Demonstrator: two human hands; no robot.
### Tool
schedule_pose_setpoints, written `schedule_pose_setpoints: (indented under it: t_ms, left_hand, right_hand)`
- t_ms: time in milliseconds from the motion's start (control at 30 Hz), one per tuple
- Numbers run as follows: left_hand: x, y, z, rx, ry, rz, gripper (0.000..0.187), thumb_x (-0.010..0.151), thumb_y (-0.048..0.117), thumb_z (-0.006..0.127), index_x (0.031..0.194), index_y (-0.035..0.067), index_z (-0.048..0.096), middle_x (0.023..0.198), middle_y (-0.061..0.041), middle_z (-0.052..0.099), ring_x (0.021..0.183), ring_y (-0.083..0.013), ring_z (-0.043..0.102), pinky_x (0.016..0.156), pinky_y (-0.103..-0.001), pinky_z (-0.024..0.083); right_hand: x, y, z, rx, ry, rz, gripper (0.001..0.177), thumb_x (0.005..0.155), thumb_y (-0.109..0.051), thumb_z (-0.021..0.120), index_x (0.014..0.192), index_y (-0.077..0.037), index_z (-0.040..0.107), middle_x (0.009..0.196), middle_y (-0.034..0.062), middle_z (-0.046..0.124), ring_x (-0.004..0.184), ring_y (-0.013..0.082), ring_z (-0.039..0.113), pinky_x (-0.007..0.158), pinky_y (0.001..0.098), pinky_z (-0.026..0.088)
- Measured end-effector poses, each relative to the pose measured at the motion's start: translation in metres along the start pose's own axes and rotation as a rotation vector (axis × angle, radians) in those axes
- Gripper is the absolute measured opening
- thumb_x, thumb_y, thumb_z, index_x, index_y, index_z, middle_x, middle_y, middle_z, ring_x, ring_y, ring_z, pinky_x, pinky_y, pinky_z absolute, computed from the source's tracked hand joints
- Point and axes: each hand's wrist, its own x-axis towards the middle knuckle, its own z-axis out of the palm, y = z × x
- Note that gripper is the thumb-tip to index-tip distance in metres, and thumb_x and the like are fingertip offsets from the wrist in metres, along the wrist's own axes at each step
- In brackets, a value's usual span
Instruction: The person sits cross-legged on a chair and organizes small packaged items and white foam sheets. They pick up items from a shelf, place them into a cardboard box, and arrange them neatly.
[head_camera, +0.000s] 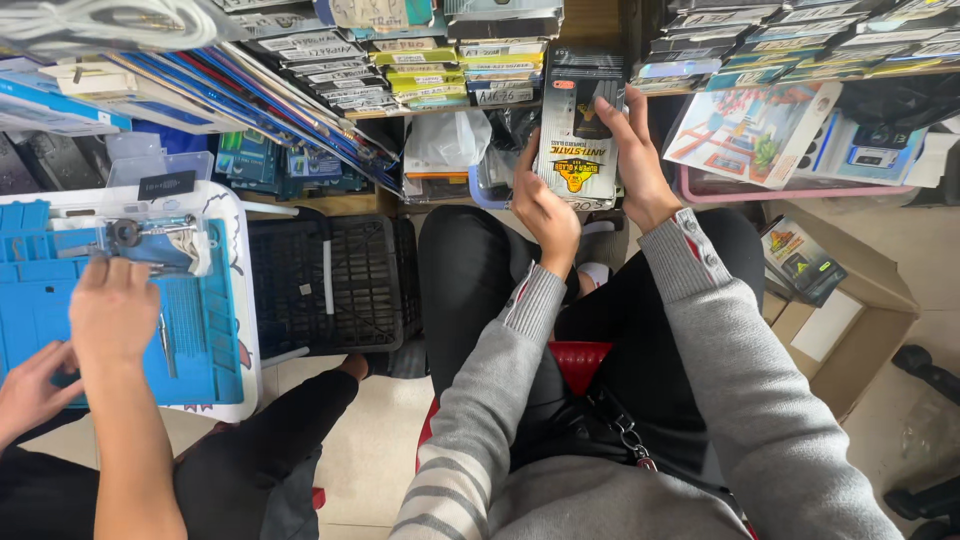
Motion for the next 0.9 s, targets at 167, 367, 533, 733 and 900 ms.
schedule_pose_setpoints:
  t_ms: [167,367,533,733,900]
  left_hand:
    - [0.009,0.001,0.003,0.014,-0.007,0.001,0.047,0.111,0.028,0.029,0.13,0.004,0.065,0.131,-0.013,0.068,0.124,-0.0294,0.066,0.107,-0.04,0.053]
    - [0.015,-0.011,0.011,-0.014,-0.005,0.015,0.044,0.113,0.022,0.029,0.135,0.009,0.065,0.127,-0.013,0.068,0.113,-0.0287,0.068,0.103,-0.042,0.05]
    - [0.017,0.002,0.025,0.052,0.001,0.002,0.047,0.111,0.028,0.028,0.131,0.006,0.065,0.134,-0.011,0.067,0.127,-0.0278,0.064,0.109,-0.039,0.051]
    - [0.028,0.012,0.01,-0.019,-0.288,-0.128,0.055,0.112,0.044,0.027,0.152,0.009,0.042,0.152,-0.016,0.049,0.145,-0.0289,0.047,0.121,-0.043,0.039]
    - [0.031,0.029,-0.022,0.077,-0.581,-0.069,0.072,0.106,0.057,0.04,0.162,0.014,0.023,0.162,-0.017,0.038,0.152,-0.0309,0.041,0.123,-0.046,0.04]
  right_hand:
    - [-0.009,0.005,-0.003,0.214,-0.065,-0.025,0.058,0.091,-0.042,0.065,0.141,-0.028,0.039,0.138,-0.0016,0.051,0.117,0.0135,0.064,0.083,0.0332,0.061]
    - [-0.018,0.073,-0.033,0.277,-0.299,-0.187,0.058,0.105,-0.054,0.054,0.148,-0.026,0.028,0.149,0.0169,0.033,0.135,0.0403,0.041,0.102,0.0596,0.04]
    - [-0.044,0.049,-0.023,0.29,-0.273,-0.039,0.049,0.101,-0.03,0.056,0.144,-0.022,0.033,0.149,0.0088,0.056,0.114,0.0226,0.067,0.098,0.0366,0.055]
    - [-0.033,0.038,-0.017,0.247,-0.255,-0.17,0.046,0.103,-0.027,0.057,0.145,-0.009,0.047,0.138,0.0108,0.064,0.116,0.0221,0.069,0.101,0.0317,0.059]
    - [-0.03,0.029,-0.016,0.154,-0.309,-0.273,0.038,0.103,-0.024,0.061,0.134,-0.005,0.052,0.131,0.0117,0.066,0.125,0.0216,0.066,0.111,0.0339,0.057]
